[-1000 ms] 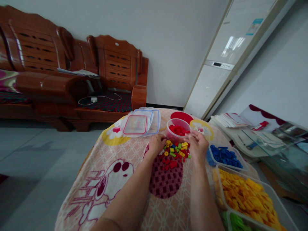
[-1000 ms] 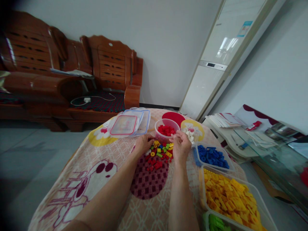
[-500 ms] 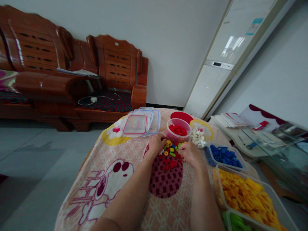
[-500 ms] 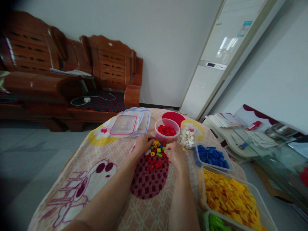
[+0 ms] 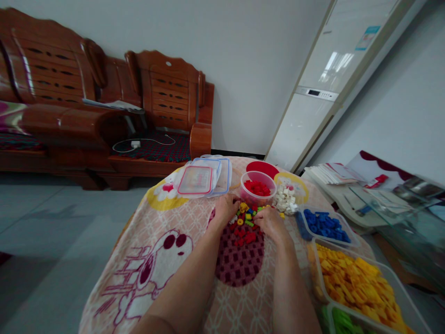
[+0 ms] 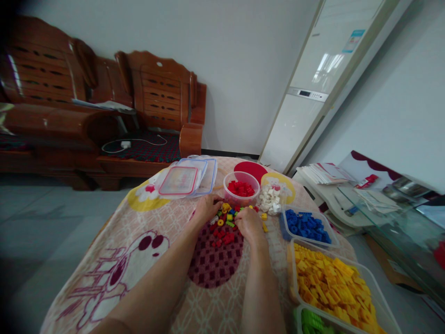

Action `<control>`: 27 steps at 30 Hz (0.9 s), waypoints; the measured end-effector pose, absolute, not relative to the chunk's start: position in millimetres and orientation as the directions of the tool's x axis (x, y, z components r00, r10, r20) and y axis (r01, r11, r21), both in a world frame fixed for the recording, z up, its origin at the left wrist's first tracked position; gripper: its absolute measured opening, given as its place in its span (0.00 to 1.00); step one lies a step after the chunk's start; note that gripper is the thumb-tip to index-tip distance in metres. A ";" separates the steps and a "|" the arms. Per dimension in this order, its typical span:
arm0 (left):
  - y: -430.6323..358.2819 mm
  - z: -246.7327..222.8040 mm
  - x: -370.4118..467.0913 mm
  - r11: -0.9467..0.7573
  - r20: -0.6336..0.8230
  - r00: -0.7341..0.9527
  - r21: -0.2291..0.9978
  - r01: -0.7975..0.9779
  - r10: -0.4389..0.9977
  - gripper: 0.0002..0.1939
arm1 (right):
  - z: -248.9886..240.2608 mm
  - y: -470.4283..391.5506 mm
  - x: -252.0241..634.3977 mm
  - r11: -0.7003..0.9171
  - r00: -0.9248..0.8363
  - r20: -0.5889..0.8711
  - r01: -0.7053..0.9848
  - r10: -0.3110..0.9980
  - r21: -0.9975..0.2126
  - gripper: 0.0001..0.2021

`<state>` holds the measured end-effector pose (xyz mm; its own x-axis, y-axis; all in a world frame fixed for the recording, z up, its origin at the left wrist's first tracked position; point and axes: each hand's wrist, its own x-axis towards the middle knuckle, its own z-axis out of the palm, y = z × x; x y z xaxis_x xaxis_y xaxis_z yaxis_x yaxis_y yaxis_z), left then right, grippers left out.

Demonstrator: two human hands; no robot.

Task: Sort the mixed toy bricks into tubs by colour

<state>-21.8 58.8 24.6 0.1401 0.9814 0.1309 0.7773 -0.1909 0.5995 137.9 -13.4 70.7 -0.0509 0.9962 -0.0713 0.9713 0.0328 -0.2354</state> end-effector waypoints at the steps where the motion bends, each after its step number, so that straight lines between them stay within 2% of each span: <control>1: 58.9 24.5 -21.8 -0.193 0.132 0.142 0.599 0.777 0.981 0.14 | 71.3 -13.1 134.8 0.036 -0.051 -0.073 0.980 0.996 -0.194 0.11; 4: 59.0 25.1 -21.6 -0.194 0.126 0.148 0.600 0.776 0.981 0.14 | 71.8 -12.1 126.1 0.015 -0.023 -0.086 0.996 0.996 -0.090 0.12; 6: 58.9 26.1 -21.4 -0.183 0.113 0.144 0.605 0.775 0.983 0.14 | 71.0 -11.3 122.4 -0.005 -0.001 -0.098 0.998 0.995 -0.062 0.13; 13: 57.7 27.2 -21.5 -0.176 0.116 0.132 0.605 0.777 0.984 0.14 | 66.5 -8.8 121.0 -0.020 0.013 -0.103 0.998 0.995 -0.067 0.12; 16: 58.0 26.6 -21.4 -0.180 0.121 0.134 0.600 0.779 0.984 0.14 | 67.1 -9.1 122.2 -0.007 -0.003 -0.089 0.994 0.996 -0.111 0.11; 19: 58.4 26.0 -21.3 -0.189 0.132 0.137 0.600 0.778 0.982 0.13 | 68.9 -10.8 126.0 0.003 -0.019 -0.056 0.963 0.998 -0.271 0.08; 22: 58.6 25.6 -21.3 -0.188 0.136 0.133 0.599 0.779 0.982 0.13 | 69.6 -12.2 131.6 -0.051 0.021 -0.062 0.844 0.998 -0.534 0.06; 25: 58.5 25.4 -21.5 -0.192 0.134 0.138 0.595 0.780 0.981 0.14 | 69.7 -11.1 136.6 -0.094 0.062 -0.071 0.589 0.995 -0.802 0.04; 27: 58.4 25.6 -21.8 -0.198 0.136 0.145 0.594 0.780 0.980 0.14 | 69.9 -8.7 138.6 -0.061 0.107 -0.020 0.392 0.994 -0.918 0.05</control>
